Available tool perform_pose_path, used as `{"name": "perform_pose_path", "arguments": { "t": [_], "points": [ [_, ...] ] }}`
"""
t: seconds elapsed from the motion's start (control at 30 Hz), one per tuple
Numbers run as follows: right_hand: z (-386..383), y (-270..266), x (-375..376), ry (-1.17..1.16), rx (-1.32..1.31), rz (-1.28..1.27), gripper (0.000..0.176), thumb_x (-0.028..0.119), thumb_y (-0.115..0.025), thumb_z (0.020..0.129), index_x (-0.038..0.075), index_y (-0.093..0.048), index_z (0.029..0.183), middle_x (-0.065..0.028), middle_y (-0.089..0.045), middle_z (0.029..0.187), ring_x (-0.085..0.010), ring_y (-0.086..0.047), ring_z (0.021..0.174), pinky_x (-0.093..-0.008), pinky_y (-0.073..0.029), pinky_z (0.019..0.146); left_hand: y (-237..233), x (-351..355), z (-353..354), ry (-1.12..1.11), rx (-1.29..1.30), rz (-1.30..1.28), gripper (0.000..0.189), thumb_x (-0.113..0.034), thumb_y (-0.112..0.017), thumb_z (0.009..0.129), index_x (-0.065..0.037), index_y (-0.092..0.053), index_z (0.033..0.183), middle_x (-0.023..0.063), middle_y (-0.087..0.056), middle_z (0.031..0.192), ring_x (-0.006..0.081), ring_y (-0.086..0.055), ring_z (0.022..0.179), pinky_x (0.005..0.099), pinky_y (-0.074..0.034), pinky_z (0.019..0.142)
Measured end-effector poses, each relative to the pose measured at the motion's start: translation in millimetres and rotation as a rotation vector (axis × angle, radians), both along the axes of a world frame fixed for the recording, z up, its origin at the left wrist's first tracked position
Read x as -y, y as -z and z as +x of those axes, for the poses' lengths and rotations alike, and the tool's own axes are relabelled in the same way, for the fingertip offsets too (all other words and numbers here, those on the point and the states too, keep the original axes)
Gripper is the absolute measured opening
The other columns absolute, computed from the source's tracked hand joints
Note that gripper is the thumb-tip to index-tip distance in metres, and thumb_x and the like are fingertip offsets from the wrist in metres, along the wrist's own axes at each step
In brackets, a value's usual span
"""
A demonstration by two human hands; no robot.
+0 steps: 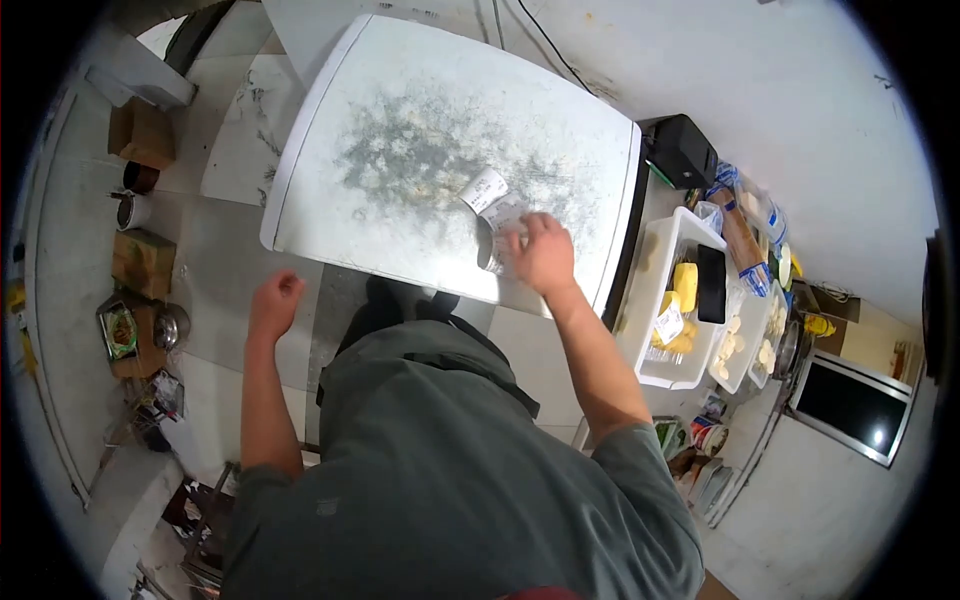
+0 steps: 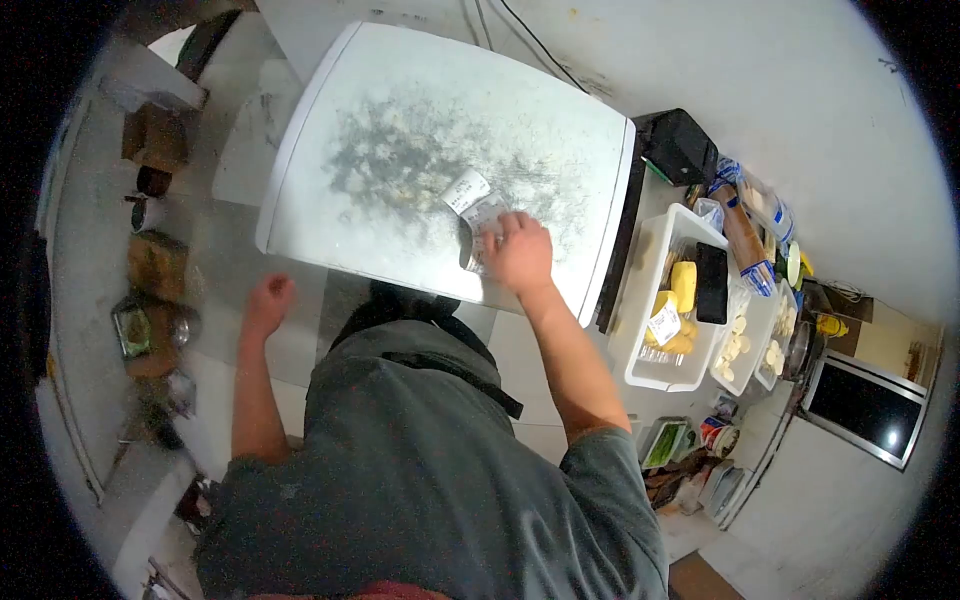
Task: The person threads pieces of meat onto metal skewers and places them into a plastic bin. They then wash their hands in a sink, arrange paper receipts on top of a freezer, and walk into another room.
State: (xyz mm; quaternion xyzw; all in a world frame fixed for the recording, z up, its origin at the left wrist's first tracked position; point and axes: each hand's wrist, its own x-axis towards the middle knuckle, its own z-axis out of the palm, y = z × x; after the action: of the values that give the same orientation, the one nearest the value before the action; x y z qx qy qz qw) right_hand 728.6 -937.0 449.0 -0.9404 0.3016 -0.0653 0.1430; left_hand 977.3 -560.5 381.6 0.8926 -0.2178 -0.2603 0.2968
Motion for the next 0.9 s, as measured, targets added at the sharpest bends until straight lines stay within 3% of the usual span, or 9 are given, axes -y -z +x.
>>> {"name": "perform_pose_path", "arguments": {
  "t": [0.07, 0.17, 0.3, 0.43, 0.53, 0.67, 0.7, 0.9],
  "points": [
    [1, 9, 31, 0.027, 0.163, 0.038, 0.029, 0.029, -0.061, 0.086, 0.002, -0.066, 0.095, -0.0168, -0.065, 0.094, -0.0369, -0.062, 0.088, -0.0414, -0.050, 0.078, -1, 0, -8, -0.032, -0.007, -0.006, 0.034, -0.029, -0.064, 0.088, 0.001, -0.063, 0.104, 0.0140, -0.068, 0.089, 0.0220, -0.064, 0.083, 0.0338, -0.050, 0.076],
    [15, 24, 71, 0.234, 0.127, 0.328, 0.029, 0.024, -0.062, 0.085, 0.000, -0.065, 0.102, -0.0188, -0.066, 0.097, -0.0369, -0.063, 0.090, -0.0397, -0.051, 0.080, -6, -7, -21, -0.085, -0.045, 0.048, 0.034, -0.028, -0.064, 0.088, 0.001, -0.063, 0.105, 0.0156, -0.068, 0.093, 0.0240, -0.065, 0.086, 0.0345, -0.050, 0.078],
    [42, 50, 112, 0.134, 0.016, 0.506, 0.038, 0.022, -0.065, 0.081, 0.001, -0.063, 0.113, -0.0203, -0.068, 0.102, -0.0337, -0.065, 0.095, -0.0366, -0.051, 0.083, -19, -18, -40, -0.155, -0.068, 0.188, 0.040, -0.031, -0.064, 0.086, 0.001, -0.063, 0.109, 0.0174, -0.068, 0.099, 0.0284, -0.066, 0.090, 0.0352, -0.050, 0.081],
    [77, 47, 103, -0.063, -0.036, 0.631, 0.037, 0.021, -0.066, 0.079, 0.000, -0.064, 0.110, -0.0195, -0.068, 0.098, -0.0326, -0.066, 0.092, -0.0361, -0.051, 0.083, -20, -35, -59, -0.201, -0.024, 0.234, 0.039, -0.033, -0.063, 0.087, 0.001, -0.063, 0.107, 0.0184, -0.068, 0.097, 0.0281, -0.065, 0.091, 0.0362, -0.049, 0.081],
    [89, 47, 103, -0.096, -0.120, 0.587, 0.039, 0.020, -0.066, 0.078, -0.001, -0.063, 0.110, -0.0185, -0.069, 0.100, -0.0312, -0.066, 0.091, -0.0363, -0.051, 0.082, -18, -44, -68, -0.245, -0.066, 0.258, 0.040, -0.033, -0.063, 0.087, 0.001, -0.063, 0.109, 0.0186, -0.068, 0.098, 0.0289, -0.065, 0.092, 0.0369, -0.050, 0.083],
    [85, 65, 130, 0.140, 0.211, 0.685, 0.033, 0.016, -0.065, 0.077, 0.000, -0.058, 0.105, -0.0161, -0.067, 0.088, -0.0280, -0.064, 0.081, -0.0348, -0.051, 0.076, -25, -45, -82, -0.271, -0.045, 0.271, 0.041, -0.032, -0.062, 0.087, 0.002, -0.064, 0.109, 0.0195, -0.068, 0.100, 0.0310, -0.066, 0.093, 0.0375, -0.050, 0.083],
    [79, 66, 137, 0.172, 0.247, 0.596, 0.028, 0.015, -0.064, 0.078, 0.001, -0.057, 0.102, -0.0144, -0.066, 0.087, -0.0277, -0.063, 0.080, -0.0347, -0.050, 0.075, -24, -47, -85, -0.263, -0.028, 0.271, 0.040, -0.032, -0.062, 0.086, 0.002, -0.064, 0.108, 0.0197, -0.068, 0.100, 0.0310, -0.066, 0.093, 0.0376, -0.050, 0.083],
    [67, 59, 152, 0.235, 0.187, 0.462, 0.019, 0.012, -0.059, 0.082, 0.002, -0.063, 0.098, -0.0174, -0.067, 0.091, -0.0331, -0.064, 0.085, -0.0355, -0.050, 0.078, -12, -46, -89, -0.258, -0.075, 0.273, 0.038, -0.030, -0.064, 0.086, 0.001, -0.065, 0.107, 0.0185, -0.068, 0.098, 0.0296, -0.066, 0.091, 0.0365, -0.051, 0.081]
  ]
}}
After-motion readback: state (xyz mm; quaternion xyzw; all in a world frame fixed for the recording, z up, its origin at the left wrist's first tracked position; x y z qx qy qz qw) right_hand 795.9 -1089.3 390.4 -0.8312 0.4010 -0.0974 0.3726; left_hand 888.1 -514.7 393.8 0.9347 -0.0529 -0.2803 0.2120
